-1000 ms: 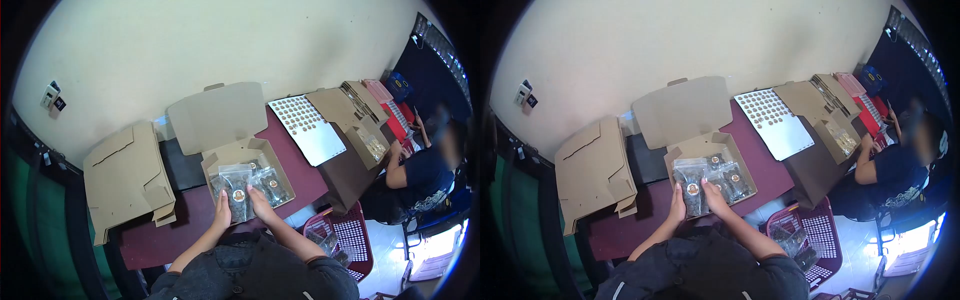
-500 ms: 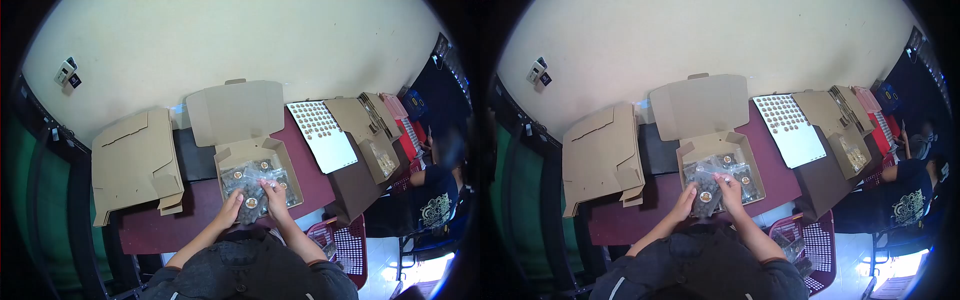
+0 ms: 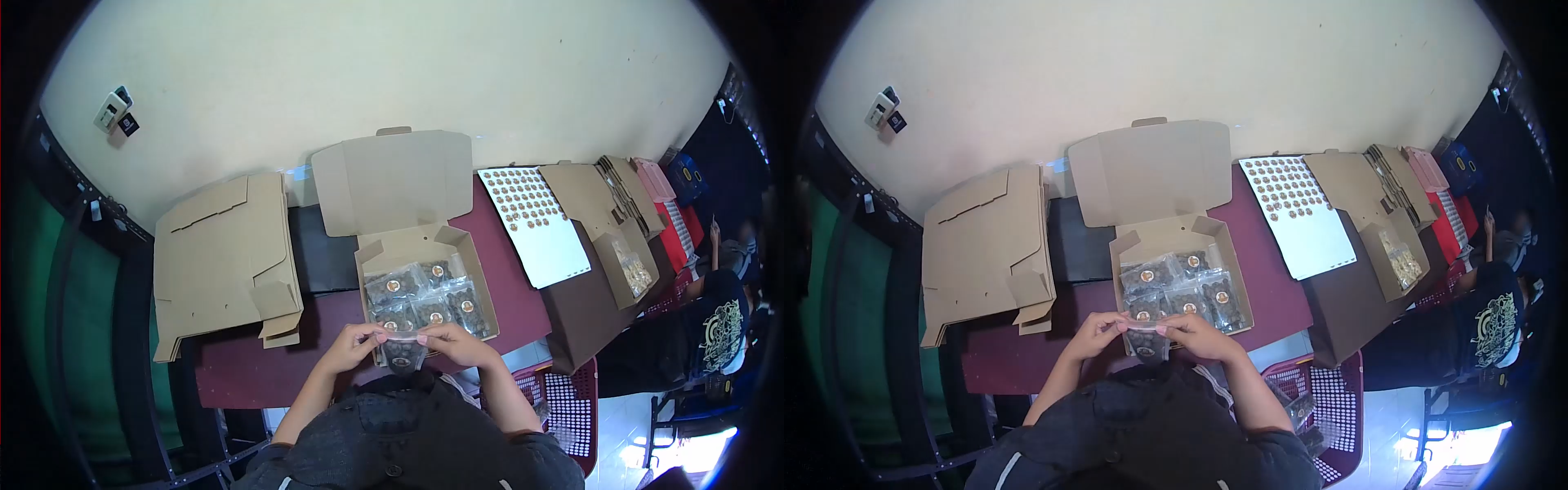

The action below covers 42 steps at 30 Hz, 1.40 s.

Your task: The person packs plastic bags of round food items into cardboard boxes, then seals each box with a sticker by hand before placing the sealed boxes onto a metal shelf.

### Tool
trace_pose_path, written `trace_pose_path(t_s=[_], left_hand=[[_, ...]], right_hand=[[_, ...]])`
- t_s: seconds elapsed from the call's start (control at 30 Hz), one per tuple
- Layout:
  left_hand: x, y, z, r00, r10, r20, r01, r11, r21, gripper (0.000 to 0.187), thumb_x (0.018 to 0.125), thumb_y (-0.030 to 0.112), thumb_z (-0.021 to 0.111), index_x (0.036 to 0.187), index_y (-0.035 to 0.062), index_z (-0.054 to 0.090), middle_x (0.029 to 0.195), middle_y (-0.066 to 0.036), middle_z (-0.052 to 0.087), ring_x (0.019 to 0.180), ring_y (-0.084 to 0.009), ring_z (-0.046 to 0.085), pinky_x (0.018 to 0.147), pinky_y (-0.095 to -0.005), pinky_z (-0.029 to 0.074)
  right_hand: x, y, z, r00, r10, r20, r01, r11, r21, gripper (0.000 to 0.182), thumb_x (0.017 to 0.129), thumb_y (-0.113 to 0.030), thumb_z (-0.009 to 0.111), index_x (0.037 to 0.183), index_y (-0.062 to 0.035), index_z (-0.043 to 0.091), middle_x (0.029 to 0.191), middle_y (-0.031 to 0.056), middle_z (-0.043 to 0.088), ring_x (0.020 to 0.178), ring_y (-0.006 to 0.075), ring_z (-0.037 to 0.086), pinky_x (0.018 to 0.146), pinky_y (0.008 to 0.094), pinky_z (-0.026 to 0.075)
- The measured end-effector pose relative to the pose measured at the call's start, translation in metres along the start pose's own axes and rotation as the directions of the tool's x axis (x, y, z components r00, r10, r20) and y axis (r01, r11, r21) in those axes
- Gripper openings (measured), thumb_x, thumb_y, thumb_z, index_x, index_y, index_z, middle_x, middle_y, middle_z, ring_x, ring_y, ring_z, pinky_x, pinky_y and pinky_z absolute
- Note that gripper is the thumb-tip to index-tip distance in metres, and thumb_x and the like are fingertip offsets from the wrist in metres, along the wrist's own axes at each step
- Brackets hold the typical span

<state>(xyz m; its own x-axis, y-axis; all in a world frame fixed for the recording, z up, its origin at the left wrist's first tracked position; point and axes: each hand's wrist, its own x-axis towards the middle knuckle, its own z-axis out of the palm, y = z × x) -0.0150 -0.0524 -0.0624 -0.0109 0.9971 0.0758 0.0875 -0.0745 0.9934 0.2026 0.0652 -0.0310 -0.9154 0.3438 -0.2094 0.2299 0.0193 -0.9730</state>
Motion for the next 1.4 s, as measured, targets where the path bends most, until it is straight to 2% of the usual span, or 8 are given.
trace_pose_path(t_s=[0.13,0.2,0.47,0.67,0.8,1.13,1.23,1.4], left_hand=[[0.005,0.006,0.003,0.998,-0.012,-0.063,0.011,1.000,-0.020,0.023,0.093,0.016,0.051,0.106,-0.0013,0.059,0.097,-0.009,0.063,0.088,-0.0152,0.058,0.084,-0.0306,0.044],[0.017,0.003,0.015,0.847,0.016,-0.532,-0.194,0.940,-0.281,0.034,0.094,0.017,0.048,0.123,0.0002,0.044,0.112,-0.011,0.058,0.095,-0.0173,0.056,0.088,-0.0318,0.043],[0.014,-0.003,0.063,0.945,0.110,-0.308,-0.184,0.957,-0.224,0.069,0.084,0.030,0.065,0.137,0.0043,0.029,0.136,-0.012,0.037,0.121,-0.0200,0.040,0.101,-0.0341,0.030],[0.016,0.012,0.039,0.935,0.031,-0.353,-0.079,0.989,-0.123,0.026,0.088,0.021,0.060,0.106,0.0016,0.059,0.110,-0.012,0.059,0.106,-0.0204,0.054,0.103,-0.0383,0.028],[0.018,0.020,0.029,0.901,0.109,-0.421,-0.052,0.988,0.145,0.017,0.085,0.022,0.062,0.085,0.0068,0.070,0.093,-0.013,0.067,0.101,-0.0234,0.061,0.106,-0.0516,0.020],[0.020,0.015,0.005,0.999,-0.019,-0.036,0.019,1.000,0.006,0.037,0.093,0.035,0.047,0.114,0.0080,0.061,0.113,-0.014,0.062,0.111,-0.0261,0.055,0.108,-0.0458,0.019],[0.023,0.016,0.012,0.981,0.193,-0.017,-0.192,0.979,0.066,0.068,0.088,0.041,0.055,0.142,0.0130,0.026,0.148,-0.017,0.017,0.136,-0.0319,0.020,0.108,-0.0442,0.020],[0.021,0.033,0.048,0.984,0.129,0.125,-0.161,0.941,0.297,0.080,0.075,0.031,0.073,0.140,0.0156,0.029,0.145,-0.019,0.013,0.134,-0.0401,0.017,0.107,-0.0463,0.022]], right_hand=[[0.006,-0.008,-0.001,0.944,-0.214,-0.252,0.174,0.969,-0.174,0.031,0.093,-0.022,0.048,0.107,0.0022,0.060,0.105,0.0128,0.062,0.099,0.0239,0.055,0.088,0.0335,0.041],[0.010,-0.012,0.000,0.854,-0.334,-0.399,0.260,0.938,-0.229,0.029,0.093,-0.021,0.048,0.107,0.0013,0.061,0.106,0.0125,0.062,0.100,0.0247,0.055,0.088,0.0344,0.041],[0.028,-0.017,0.034,0.742,-0.446,-0.501,0.264,0.881,-0.393,0.040,0.071,-0.005,0.071,0.111,-0.0052,0.063,0.105,0.0120,0.057,0.096,0.0223,0.056,0.082,0.0312,0.044],[0.038,-0.048,0.038,0.500,-0.290,-0.816,0.202,0.955,-0.216,0.020,0.069,-0.009,0.075,0.086,-0.0046,0.065,0.102,0.0087,0.056,0.095,0.0187,0.053,0.083,0.0295,0.041],[0.042,-0.008,0.020,0.755,-0.290,-0.587,0.275,0.954,-0.118,0.020,0.069,-0.017,0.077,0.080,-0.0046,0.067,0.099,0.0058,0.057,0.097,0.0175,0.051,0.080,0.0293,0.040],[0.022,-0.003,-0.013,0.876,-0.214,-0.432,0.218,0.975,-0.039,0.020,0.088,-0.016,0.059,0.094,0.0020,0.067,0.089,0.0078,0.061,0.078,0.0114,0.054,0.071,0.0245,0.042],[0.023,0.008,-0.026,0.684,0.046,-0.728,0.111,0.980,0.166,0.027,0.093,-0.017,0.051,0.105,0.0040,0.063,0.097,0.0091,0.063,0.057,0.0073,0.052,0.051,0.0210,0.043],[0.029,0.017,-0.034,0.576,0.072,-0.814,0.218,0.947,0.238,0.031,0.095,-0.015,0.045,0.119,0.0025,0.054,0.101,0.0107,0.063,0.050,0.0069,0.051,0.045,0.0208,0.047]])
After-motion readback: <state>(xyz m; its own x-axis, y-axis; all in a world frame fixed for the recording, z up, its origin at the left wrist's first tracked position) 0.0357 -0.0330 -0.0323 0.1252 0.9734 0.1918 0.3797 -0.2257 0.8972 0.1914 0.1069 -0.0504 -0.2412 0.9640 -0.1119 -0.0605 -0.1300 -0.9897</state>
